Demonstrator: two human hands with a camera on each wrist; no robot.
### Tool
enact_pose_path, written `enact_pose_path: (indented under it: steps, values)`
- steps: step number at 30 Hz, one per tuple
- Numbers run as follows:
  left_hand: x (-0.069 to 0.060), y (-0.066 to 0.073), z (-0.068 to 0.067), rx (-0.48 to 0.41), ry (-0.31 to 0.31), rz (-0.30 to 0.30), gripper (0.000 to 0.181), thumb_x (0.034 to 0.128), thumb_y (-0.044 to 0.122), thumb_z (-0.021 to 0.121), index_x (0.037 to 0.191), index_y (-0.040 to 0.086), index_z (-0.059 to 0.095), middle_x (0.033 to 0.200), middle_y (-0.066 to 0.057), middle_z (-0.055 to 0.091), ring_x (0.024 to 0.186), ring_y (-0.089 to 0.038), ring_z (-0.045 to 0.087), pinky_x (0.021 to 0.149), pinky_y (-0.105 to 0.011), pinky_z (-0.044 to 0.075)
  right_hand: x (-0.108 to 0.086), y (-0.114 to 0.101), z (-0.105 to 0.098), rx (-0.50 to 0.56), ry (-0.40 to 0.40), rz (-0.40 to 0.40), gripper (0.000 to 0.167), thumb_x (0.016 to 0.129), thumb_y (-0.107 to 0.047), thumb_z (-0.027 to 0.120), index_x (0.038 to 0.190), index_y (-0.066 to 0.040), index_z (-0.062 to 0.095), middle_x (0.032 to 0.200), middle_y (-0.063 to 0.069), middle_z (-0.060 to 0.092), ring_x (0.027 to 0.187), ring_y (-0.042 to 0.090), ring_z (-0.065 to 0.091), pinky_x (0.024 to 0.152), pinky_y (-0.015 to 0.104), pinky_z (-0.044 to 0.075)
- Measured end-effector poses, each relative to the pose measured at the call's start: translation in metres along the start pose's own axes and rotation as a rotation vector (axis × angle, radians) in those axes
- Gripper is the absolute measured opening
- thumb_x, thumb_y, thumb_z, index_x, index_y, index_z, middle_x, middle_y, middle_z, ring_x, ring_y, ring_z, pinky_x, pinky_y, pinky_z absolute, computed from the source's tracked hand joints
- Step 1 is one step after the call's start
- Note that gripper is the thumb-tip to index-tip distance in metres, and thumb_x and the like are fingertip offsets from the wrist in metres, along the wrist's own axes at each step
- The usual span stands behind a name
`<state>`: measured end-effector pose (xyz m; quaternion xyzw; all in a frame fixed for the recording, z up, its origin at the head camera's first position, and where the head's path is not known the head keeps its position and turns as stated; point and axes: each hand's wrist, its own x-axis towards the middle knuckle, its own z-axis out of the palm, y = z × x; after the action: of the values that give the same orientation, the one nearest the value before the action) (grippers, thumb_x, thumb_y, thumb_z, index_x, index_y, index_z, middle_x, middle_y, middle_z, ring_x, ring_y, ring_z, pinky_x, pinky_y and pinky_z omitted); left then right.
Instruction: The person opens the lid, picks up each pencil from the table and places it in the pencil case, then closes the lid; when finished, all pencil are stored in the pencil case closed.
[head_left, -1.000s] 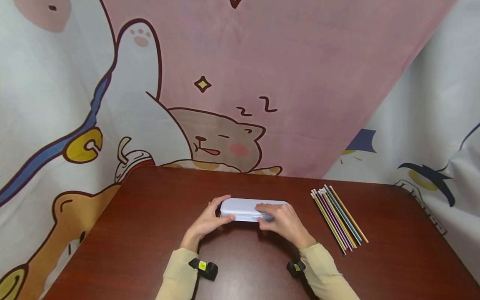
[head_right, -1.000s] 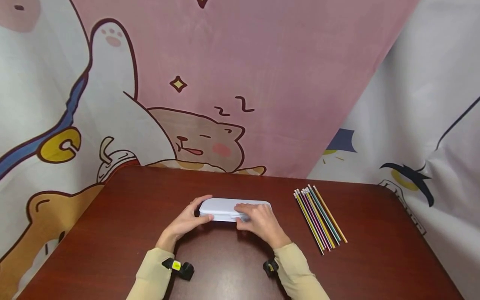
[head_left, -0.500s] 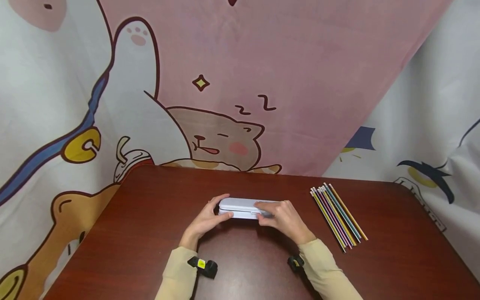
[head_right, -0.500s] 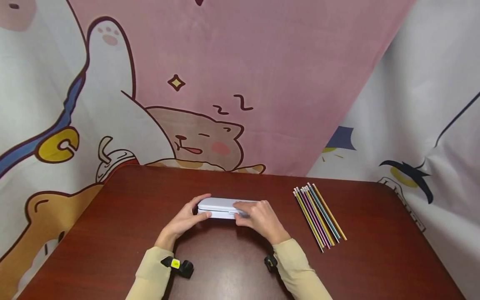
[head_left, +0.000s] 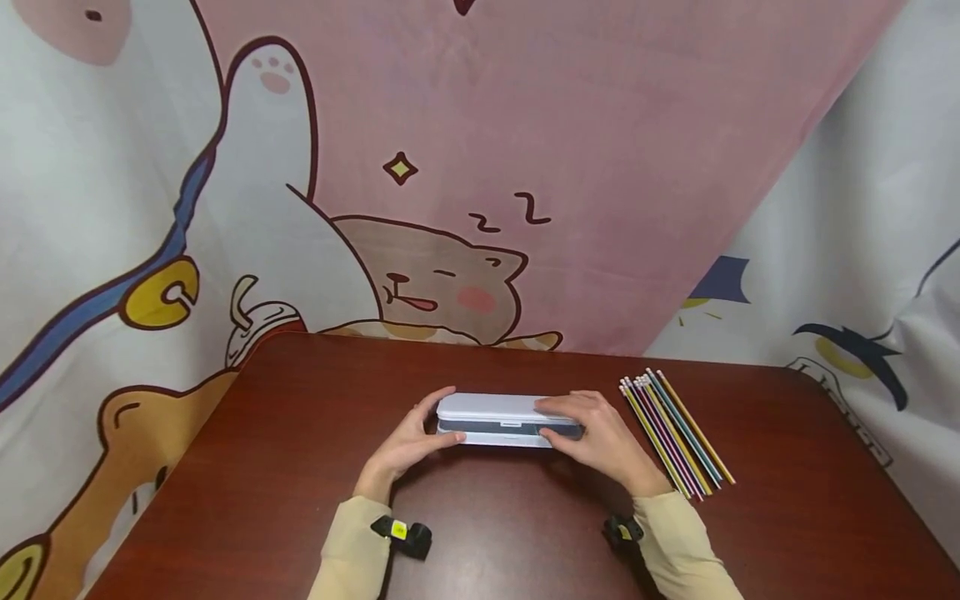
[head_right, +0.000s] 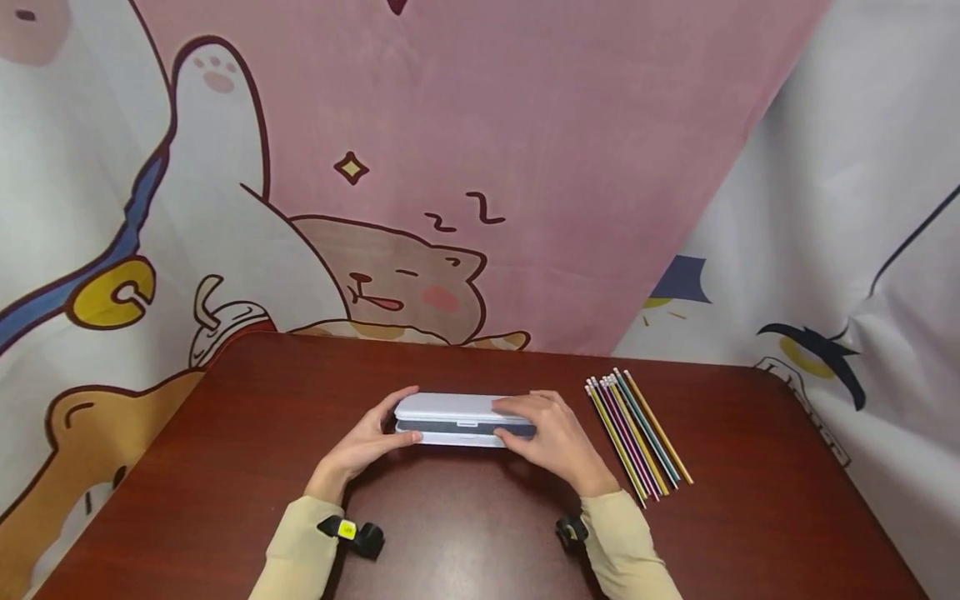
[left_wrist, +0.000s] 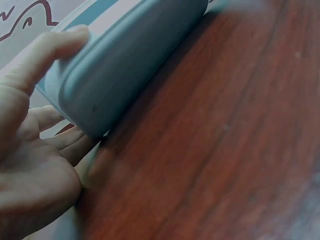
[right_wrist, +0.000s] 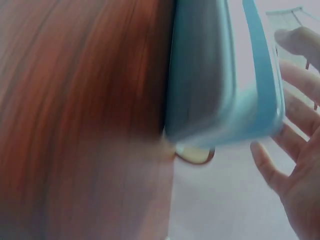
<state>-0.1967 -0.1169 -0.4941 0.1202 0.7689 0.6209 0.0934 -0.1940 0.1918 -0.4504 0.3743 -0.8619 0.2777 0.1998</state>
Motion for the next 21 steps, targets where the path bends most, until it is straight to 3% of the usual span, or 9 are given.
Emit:
enact_pose_path:
  steps: [4, 10, 13, 21]
  values:
    - [0.0, 0.001, -0.001, 0.015, -0.017, -0.002, 0.083, 0.077, 0.013, 0.082, 0.148, 0.011, 0.038, 0.146, -0.013, 0.04, 0.134, -0.028, 0.033, 0.109, -0.052, 0.018, -0.014, 0.015, -0.01, 0.015, 0.037, 0.033, 0.044, 0.07, -0.013, 0.085, 0.112, -0.009, 0.071, 0.107, 0.0, 0.07, 0.096, 0.02, 0.064, 0.085, 0.043, 0.043]
    - [0.001, 0.003, 0.002, 0.062, -0.025, 0.019, 0.089, 0.0726, 0.004, 0.083, 0.148, 0.01, 0.036, 0.149, -0.016, 0.036, 0.137, -0.032, 0.03, 0.109, -0.056, 0.018, -0.027, 0.026, -0.013, 0.084, 0.004, 0.064, 0.046, 0.068, -0.008, 0.086, 0.11, -0.008, 0.067, 0.106, 0.001, 0.067, 0.095, 0.019, 0.063, 0.083, 0.034, 0.048]
    - [0.002, 0.003, 0.004, 0.093, -0.018, 0.032, 0.093, 0.0705, 0.002, 0.084, 0.149, 0.009, 0.035, 0.15, -0.015, 0.035, 0.137, -0.032, 0.029, 0.109, -0.057, 0.017, -0.029, 0.027, -0.013, 0.112, 0.0, 0.089, 0.044, 0.068, -0.004, 0.086, 0.107, -0.008, 0.067, 0.103, -0.001, 0.067, 0.093, 0.018, 0.063, 0.08, 0.034, 0.05]
    - [0.004, 0.0, 0.005, 0.117, -0.01, 0.071, 0.099, 0.0672, -0.003, 0.084, 0.151, 0.009, 0.032, 0.149, -0.017, 0.035, 0.135, -0.034, 0.03, 0.109, -0.055, 0.017, -0.027, 0.03, -0.013, 0.106, 0.057, 0.037, 0.038, 0.069, -0.001, 0.085, 0.102, -0.01, 0.069, 0.1, -0.001, 0.068, 0.09, 0.018, 0.063, 0.084, 0.022, 0.042]
